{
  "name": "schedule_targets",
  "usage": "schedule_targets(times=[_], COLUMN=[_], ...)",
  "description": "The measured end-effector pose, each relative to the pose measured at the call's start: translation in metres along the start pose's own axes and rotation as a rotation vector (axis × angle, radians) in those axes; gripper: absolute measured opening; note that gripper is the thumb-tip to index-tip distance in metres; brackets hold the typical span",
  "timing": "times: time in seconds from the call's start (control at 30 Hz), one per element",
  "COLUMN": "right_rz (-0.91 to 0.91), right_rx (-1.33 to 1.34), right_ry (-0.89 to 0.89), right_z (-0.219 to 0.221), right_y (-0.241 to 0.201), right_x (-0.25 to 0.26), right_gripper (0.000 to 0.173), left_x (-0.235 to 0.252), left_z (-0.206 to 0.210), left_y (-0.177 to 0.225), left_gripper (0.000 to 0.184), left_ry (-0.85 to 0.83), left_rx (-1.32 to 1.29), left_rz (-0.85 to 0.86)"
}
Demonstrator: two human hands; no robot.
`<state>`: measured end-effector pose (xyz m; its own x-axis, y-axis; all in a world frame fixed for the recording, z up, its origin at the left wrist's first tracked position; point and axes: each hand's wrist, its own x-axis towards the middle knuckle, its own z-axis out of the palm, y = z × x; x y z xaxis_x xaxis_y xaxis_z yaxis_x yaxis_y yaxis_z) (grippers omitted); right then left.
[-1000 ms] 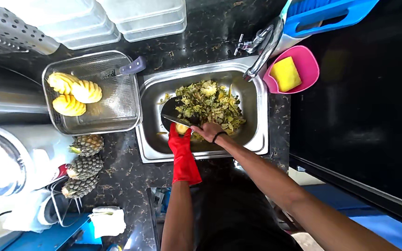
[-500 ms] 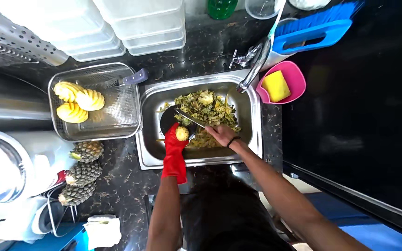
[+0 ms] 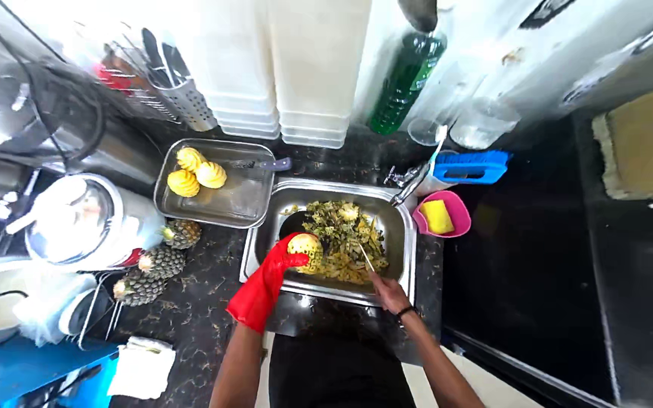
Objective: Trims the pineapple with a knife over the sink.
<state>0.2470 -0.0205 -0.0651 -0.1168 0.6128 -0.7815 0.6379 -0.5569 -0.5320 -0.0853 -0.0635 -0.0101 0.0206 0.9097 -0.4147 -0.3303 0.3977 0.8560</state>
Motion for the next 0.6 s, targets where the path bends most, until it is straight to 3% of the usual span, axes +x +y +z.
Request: schedule_targets(times=[0.1, 0.17, 0.23, 0.3, 0.37, 0.4, 0.53, 0.6], right_rz=[0.004, -0.138, -0.313, -0.419, -0.396, -0.345, -0.095, -0.111], right_rx=[0.01, -0.005, 0.056, 0.112, 0.116, 0.088, 0.01, 0.063], right_ry=[-0.012, 0.035, 0.071, 0.107, 0.17, 0.203, 0.242, 0.262], right_z=[0.002, 0.003, 0.003, 0.005, 0.009, 0.012, 0.043, 0.052], right_y=[-0.01, -0.016, -0.02, -0.023, -0.02, -0.017, -0.023, -0.017], right_x=[-0.016, -0.026, -0.034, -0.037, -0.035, -0.034, -0.038, -0.045], right_gripper=[0.063, 0.061, 0.05, 0.041, 0.04, 0.042, 0.052, 0.051], left_x=[0.001, 0.014, 0.008, -0.011, -0.017, -0.013, 0.017, 0.018], left_z=[0.036, 0.048, 0.048, 0.043, 0.031, 0.025, 0.016, 0.025], left_y=[-0.048, -0.063, -0.042, 0.003, 0.02, 0.01, -0.048, -0.047], left_gripper=[0.073, 0.084, 0.08, 0.069, 0.065, 0.064, 0.049, 0.05], left_ry=[0.064, -0.004, -0.095, -0.165, -0.184, -0.167, 0.219, 0.202], left_rx=[-0.367, -0.485, -0.428, -0.285, -0.256, -0.306, -0.602, -0.593], left_rz=[0.036, 0.057, 0.003, -0.044, -0.034, -0.003, -0.012, -0.046])
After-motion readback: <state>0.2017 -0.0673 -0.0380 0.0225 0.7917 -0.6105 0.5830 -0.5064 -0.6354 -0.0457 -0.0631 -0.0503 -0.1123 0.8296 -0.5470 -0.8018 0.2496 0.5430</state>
